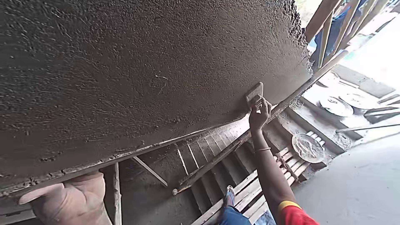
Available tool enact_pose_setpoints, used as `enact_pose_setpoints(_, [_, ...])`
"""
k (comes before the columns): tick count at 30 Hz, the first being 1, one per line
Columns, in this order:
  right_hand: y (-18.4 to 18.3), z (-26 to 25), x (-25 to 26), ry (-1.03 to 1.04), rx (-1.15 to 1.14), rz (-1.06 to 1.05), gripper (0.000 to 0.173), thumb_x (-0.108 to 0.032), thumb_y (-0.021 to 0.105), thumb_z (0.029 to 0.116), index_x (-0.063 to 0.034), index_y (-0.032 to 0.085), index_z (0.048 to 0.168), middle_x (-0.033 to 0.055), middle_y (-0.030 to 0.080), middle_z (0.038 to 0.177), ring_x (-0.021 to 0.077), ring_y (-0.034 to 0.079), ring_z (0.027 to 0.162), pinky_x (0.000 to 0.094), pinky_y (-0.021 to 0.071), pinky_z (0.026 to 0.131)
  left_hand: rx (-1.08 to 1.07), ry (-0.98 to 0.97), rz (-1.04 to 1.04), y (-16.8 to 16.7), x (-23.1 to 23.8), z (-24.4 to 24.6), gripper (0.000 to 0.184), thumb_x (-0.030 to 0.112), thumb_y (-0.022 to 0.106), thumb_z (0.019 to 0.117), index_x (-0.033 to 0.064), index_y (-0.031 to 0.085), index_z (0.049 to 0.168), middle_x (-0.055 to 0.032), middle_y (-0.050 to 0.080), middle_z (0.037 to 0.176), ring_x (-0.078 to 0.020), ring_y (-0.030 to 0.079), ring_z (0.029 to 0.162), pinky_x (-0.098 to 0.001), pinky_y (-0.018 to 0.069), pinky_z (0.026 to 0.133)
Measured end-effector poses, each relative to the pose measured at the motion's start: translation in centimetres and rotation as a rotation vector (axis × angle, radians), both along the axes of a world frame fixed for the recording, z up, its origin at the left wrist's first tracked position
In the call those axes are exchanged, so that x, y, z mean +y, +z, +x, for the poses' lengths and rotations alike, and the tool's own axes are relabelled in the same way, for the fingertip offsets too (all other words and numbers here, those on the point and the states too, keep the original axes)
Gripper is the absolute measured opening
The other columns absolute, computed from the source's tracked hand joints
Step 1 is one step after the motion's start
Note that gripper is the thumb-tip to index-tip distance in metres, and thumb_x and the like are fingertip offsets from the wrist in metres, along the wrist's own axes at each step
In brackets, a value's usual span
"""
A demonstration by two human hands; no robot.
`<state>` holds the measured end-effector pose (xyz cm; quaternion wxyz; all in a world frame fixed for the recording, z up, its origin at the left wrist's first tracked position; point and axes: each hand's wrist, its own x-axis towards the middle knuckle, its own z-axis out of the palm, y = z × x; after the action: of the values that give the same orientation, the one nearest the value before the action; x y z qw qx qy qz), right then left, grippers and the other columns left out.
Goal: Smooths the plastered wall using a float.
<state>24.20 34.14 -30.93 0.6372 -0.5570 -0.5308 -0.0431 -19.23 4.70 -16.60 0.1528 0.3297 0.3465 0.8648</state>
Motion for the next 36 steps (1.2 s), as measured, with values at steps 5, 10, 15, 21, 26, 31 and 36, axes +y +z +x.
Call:
enact_pose_setpoints(5, [1.6,-6.8,-5.1,0.053,0.033,0.033,0.035,-0.007,0.072,0.0889,-0.0098,0.073,0.124,0.0119,0.070,0.120,0.0269,0.064,0.114,0.0441,0.0532,0.097,0.032,-0.072,0.036,0.4,0.4,0.2,0.048,0.035,0.060,0.1010,0.0025,0.041,0.130,-0.0137,0.069,0.113,-0.0282,0.071,0.105,-0.0480,0.0586,0.095])
enact_pose_setpoints(10, [4.7,-12.9,-9.8,0.091,0.062,0.061,0.037,-0.005,0.068,0.0867,-0.0145,0.073,0.123,0.0078,0.069,0.118,0.0259,0.064,0.113,0.0459,0.0539,0.093,-0.029,-0.180,0.127,0.2,1.0,-0.4,0.058,0.032,0.075,0.0917,0.0093,0.039,0.132,-0.0128,0.068,0.113,-0.0311,0.071,0.100,-0.0521,0.0616,0.086])
enact_pose_setpoints(15, [8.3,-19.5,-14.8,0.094,0.064,0.124,0.034,-0.008,0.070,0.0850,-0.0194,0.077,0.116,0.0053,0.072,0.113,0.0252,0.065,0.109,0.0426,0.0559,0.088,-0.109,-0.217,0.113,0.5,1.4,0.2,0.052,0.027,0.069,0.0960,0.0086,0.039,0.134,-0.0099,0.067,0.114,-0.0256,0.072,0.099,-0.0461,0.0633,0.084])
enact_pose_setpoints(21, [19.9,-23.2,-17.4,0.234,-0.181,0.348,0.034,-0.017,0.060,0.0967,-0.0167,0.071,0.129,0.0090,0.068,0.123,0.0280,0.060,0.115,0.0489,0.0470,0.099,-0.142,-0.214,0.132,1.1,1.4,0.8,0.048,0.020,0.068,0.0964,0.0059,0.042,0.134,-0.0105,0.067,0.111,-0.0245,0.072,0.094,-0.0453,0.0643,0.080])
enact_pose_setpoints(26, [33.0,-24.3,-15.8,0.320,-0.362,0.664,0.041,-0.035,0.061,0.1004,-0.0137,0.069,0.134,0.0140,0.067,0.124,0.0318,0.059,0.111,0.0501,0.0446,0.084,-0.175,-0.207,0.109,1.6,1.1,0.9,0.037,0.015,0.072,0.0916,0.0141,0.052,0.123,-0.0049,0.070,0.102,-0.0212,0.073,0.086,-0.0436,0.0645,0.075])
enact_pose_setpoints(31, [26.4,-24.6,-16.2,0.464,-0.510,0.757,0.036,-0.019,0.072,0.0911,-0.0153,0.072,0.127,0.0099,0.068,0.121,0.0283,0.058,0.108,0.0458,0.0431,0.090,-0.152,-0.164,0.108,1.6,1.1,1.1,0.049,0.029,0.085,0.0812,0.0185,0.057,0.120,-0.0033,0.071,0.104,-0.0209,0.074,0.088,-0.0436,0.0648,0.075])
enact_pose_setpoints(36, [15.0,-18.7,-10.8,0.536,-0.579,0.772,0.018,-0.020,0.071,0.0941,-0.0192,0.075,0.112,0.0000,0.068,0.113,0.0194,0.056,0.107,0.0433,0.0384,0.102,-0.036,-0.129,0.086,1.1,1.3,0.7,0.067,0.047,0.084,0.0801,0.0219,0.051,0.134,-0.0030,0.066,0.120,-0.0213,0.070,0.104,-0.0453,0.0631,0.084])
